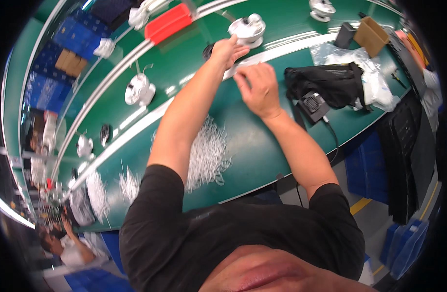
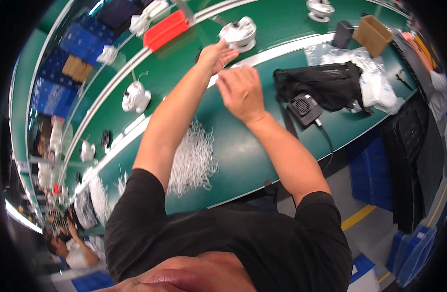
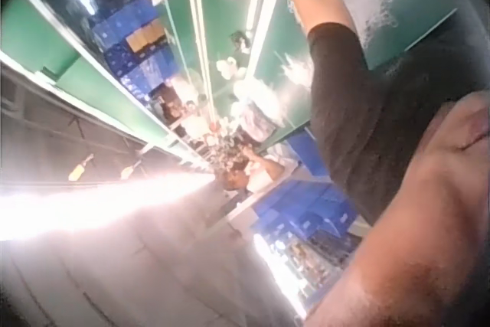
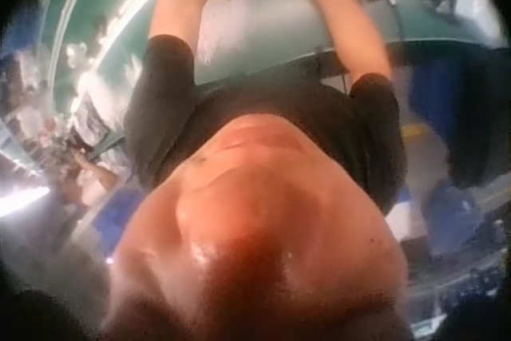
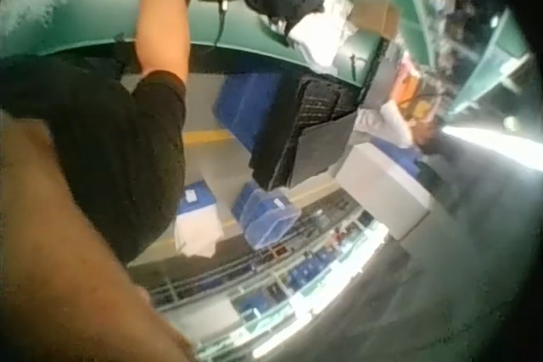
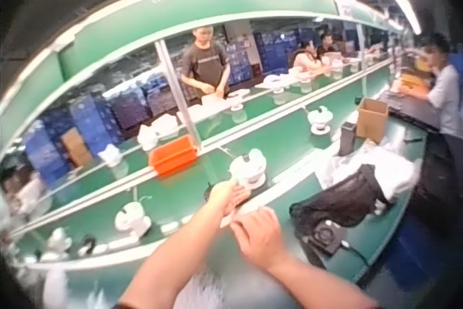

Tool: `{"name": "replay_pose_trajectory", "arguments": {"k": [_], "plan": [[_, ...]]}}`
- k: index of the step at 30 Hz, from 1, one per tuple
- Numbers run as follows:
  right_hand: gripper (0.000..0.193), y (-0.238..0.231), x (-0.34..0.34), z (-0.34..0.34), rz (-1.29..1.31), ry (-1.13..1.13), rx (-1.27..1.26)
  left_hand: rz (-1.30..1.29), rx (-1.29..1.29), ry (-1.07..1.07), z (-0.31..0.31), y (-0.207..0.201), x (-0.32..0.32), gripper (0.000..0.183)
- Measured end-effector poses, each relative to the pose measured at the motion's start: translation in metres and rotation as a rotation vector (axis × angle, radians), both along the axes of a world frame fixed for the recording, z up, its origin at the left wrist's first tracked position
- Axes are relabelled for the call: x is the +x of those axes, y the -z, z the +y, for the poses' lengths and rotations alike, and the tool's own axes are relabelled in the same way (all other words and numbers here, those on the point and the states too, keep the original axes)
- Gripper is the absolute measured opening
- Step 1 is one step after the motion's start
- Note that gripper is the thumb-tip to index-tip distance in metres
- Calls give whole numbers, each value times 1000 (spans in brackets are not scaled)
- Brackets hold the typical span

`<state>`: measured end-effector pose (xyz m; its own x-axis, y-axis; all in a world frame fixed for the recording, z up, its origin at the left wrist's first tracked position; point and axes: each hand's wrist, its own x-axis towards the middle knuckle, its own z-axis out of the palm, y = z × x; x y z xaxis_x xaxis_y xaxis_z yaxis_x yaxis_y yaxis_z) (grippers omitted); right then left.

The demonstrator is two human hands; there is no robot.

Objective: The person repeatedly picks up white zip ties and small white plastic components from a green workbench. They insert the zip ties into the components and manipulate them by hand, then place the assembled units back onto the table. The process is repetitive and involves handling small parts one at a time.

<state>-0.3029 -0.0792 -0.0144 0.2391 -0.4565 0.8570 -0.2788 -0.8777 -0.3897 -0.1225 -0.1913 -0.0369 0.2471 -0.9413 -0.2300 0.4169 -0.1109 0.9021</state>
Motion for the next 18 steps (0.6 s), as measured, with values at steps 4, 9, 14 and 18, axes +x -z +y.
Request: {"name": "replay_pose_trajectory", "arguments": {"k": [4,9,14,18], "plan": [[11,11,0,-1,58,12,43,-466,-2,131,78,-38,20,35],[11,19,4,-1,89,-46,101,-1085,48,14,194,-72,110,20],[11,19,18,5,131,-112,215,-1270,388,-180,343,-94,213,19],[12,22,14,9,160,-111,350,-1162,543,-265,407,-71,231,19]]}}
